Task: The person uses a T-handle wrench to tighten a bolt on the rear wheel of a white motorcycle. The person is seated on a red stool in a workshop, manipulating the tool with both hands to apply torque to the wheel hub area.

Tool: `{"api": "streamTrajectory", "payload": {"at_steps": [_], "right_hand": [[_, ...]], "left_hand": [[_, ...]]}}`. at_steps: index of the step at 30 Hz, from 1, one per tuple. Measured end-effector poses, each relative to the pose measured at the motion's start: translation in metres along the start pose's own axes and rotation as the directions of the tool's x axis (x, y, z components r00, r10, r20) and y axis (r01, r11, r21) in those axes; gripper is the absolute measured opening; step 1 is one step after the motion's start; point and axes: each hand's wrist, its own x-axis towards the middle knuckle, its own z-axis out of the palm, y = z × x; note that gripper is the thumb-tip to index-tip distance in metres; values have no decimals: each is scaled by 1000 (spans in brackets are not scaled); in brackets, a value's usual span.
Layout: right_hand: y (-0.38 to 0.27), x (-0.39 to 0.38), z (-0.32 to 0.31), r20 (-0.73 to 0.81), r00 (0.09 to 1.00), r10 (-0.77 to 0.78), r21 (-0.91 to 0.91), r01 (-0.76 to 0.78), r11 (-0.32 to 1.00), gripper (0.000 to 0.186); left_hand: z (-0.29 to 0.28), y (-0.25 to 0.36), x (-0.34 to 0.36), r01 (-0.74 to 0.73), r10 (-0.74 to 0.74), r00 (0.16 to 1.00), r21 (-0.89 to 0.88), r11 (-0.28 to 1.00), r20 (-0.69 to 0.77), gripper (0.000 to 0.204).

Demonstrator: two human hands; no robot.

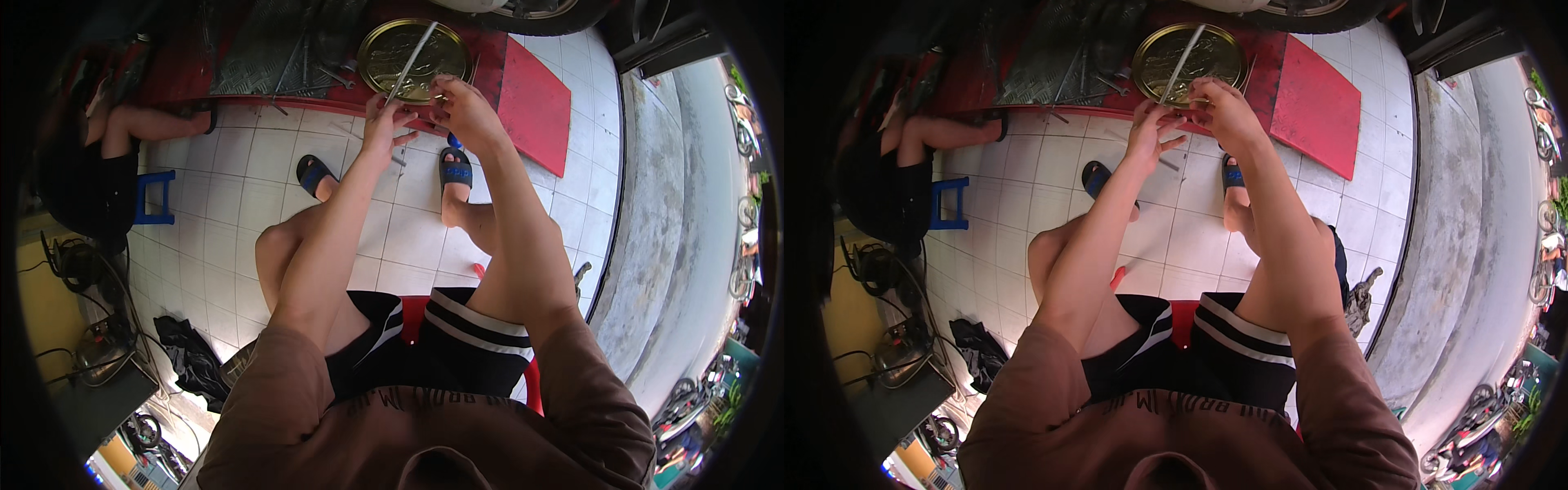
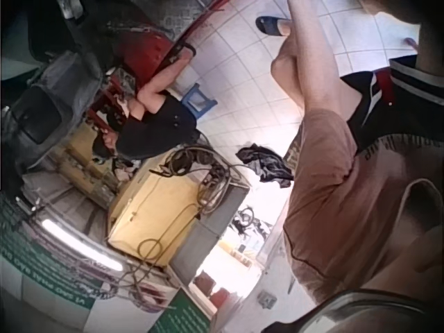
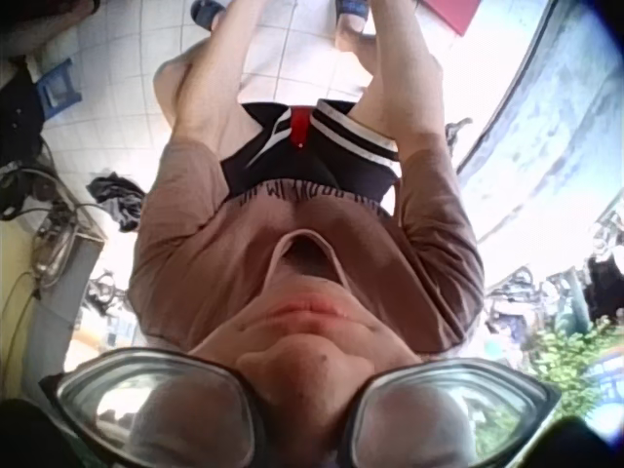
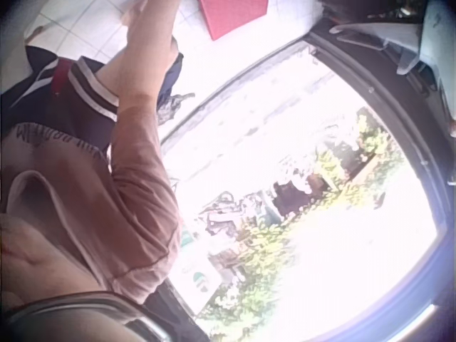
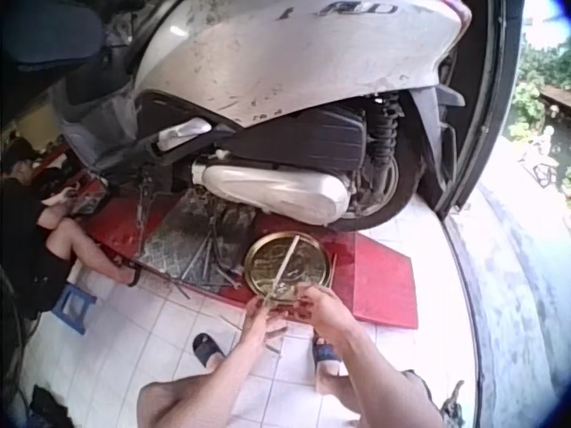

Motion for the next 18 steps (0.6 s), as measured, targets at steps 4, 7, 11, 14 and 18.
{"api": "streamTrajectory", "payload": {"at_steps": [4, 7, 11, 14, 18], "right_hand": [[-2, 1, 5, 52, 998, -43, -137, 49, 989, 22], [-10, 3, 6, 69, 995, -79, -73, 84, 994, 21], [-12, 7, -8, 77, 988, -137, -76, 143, 987, 19], [-18, 3, -2, 79, 979, -186, -161, 197, 967, 21], [-36, -13, 13, 55, 991, -125, -25, 126, 992, 14]], "left_hand": [[-21, -35, 64, -130, 111, 990, 233, 964, 91, 47], [-33, -34, 89, -166, 149, 986, 279, 946, 79, 41], [-50, -29, 92, -114, 82, 978, 156, 981, 194, 29], [-95, -16, 97, 109, -87, 975, -101, 989, 204, 17], [-134, -36, 100, 289, -254, 911, -62, 955, 326, 15]]}}
